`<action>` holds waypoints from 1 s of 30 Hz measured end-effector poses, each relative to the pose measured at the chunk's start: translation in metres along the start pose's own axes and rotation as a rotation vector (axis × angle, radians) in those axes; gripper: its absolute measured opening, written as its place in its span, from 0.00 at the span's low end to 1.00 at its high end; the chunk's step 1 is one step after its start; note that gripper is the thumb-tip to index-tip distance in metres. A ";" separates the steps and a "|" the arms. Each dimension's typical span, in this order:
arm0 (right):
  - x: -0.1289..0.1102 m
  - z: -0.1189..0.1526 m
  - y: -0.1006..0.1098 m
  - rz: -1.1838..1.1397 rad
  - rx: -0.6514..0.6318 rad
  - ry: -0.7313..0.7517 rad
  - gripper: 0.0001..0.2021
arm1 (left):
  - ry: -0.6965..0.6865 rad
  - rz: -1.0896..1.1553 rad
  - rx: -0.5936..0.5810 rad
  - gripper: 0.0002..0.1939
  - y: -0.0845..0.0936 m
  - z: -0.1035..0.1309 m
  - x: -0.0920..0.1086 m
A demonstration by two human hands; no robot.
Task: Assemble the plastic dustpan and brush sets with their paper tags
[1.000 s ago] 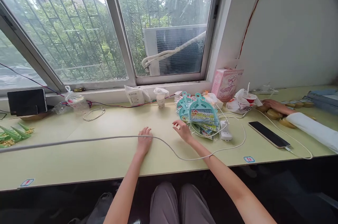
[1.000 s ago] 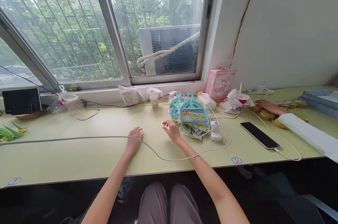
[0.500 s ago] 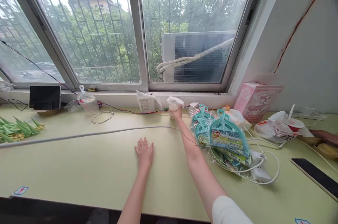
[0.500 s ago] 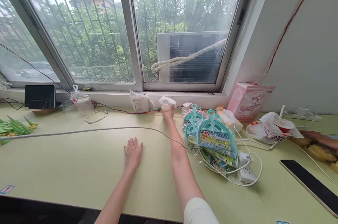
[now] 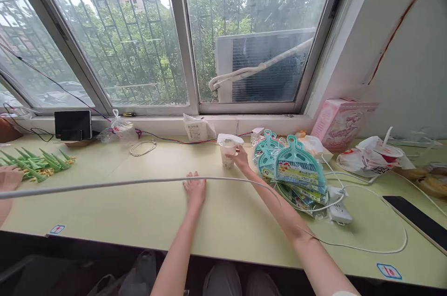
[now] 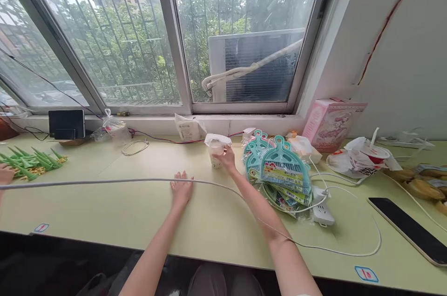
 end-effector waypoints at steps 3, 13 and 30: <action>-0.013 0.041 0.021 -0.046 -0.095 -0.030 0.34 | 0.013 0.035 0.041 0.33 0.003 -0.001 0.001; -0.053 0.146 0.099 -0.038 -0.244 -0.008 0.37 | -0.135 0.616 0.136 0.28 0.037 0.011 0.017; -0.055 0.177 0.089 -0.208 -0.443 -0.123 0.46 | -0.221 1.252 -0.416 0.31 0.123 0.044 0.100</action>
Point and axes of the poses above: each hand's wrist, its own z-axis away from the middle knuckle, its own y-axis out of the back of the hand, x = y × z, the point moved 8 cm from there along -z, towards the middle knuckle, and after that the axes turned 14 degrees about x, right-handed, at the moved point
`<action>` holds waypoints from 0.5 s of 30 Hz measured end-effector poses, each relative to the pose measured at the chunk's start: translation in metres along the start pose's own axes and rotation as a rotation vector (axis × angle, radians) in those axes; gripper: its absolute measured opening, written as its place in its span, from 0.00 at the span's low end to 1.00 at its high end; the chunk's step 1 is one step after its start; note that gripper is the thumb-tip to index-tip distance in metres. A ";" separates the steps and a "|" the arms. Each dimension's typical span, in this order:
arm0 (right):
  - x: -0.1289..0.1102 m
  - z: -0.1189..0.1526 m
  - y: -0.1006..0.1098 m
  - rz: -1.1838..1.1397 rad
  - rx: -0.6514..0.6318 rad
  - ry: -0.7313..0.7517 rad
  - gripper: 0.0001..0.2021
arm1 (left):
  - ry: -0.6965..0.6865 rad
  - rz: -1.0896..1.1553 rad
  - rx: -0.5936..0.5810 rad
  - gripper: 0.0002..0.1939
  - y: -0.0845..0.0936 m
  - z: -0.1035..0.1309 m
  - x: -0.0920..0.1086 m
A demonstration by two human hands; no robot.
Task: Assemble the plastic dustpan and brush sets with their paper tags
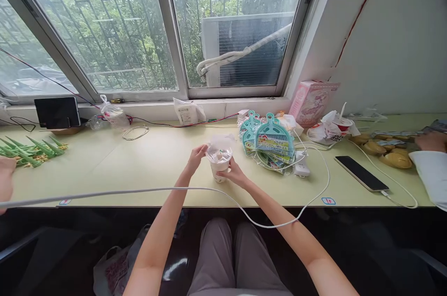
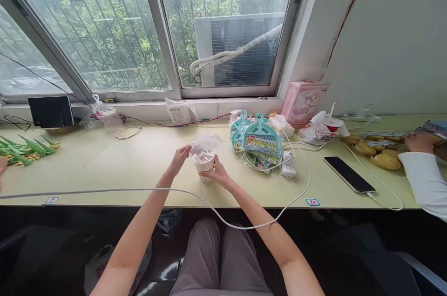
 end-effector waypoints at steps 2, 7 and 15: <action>0.001 -0.003 0.001 0.006 0.062 0.027 0.42 | 0.009 0.001 0.086 0.29 0.010 -0.002 -0.016; 0.004 0.005 0.013 0.041 0.181 0.050 0.39 | -0.027 -0.235 0.302 0.20 0.040 0.005 -0.053; -0.025 0.070 0.024 0.099 0.072 0.071 0.41 | 0.056 -0.563 0.363 0.21 0.058 0.013 -0.114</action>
Point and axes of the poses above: each hand's wrist, its own z-axis away from the middle knuckle, its own y-axis out of the back of the hand, x = y × z, the point moved 8 cm from there along -z, towards the middle knuckle, and after that the axes turned 14 degrees about x, right-handed, at the moved point
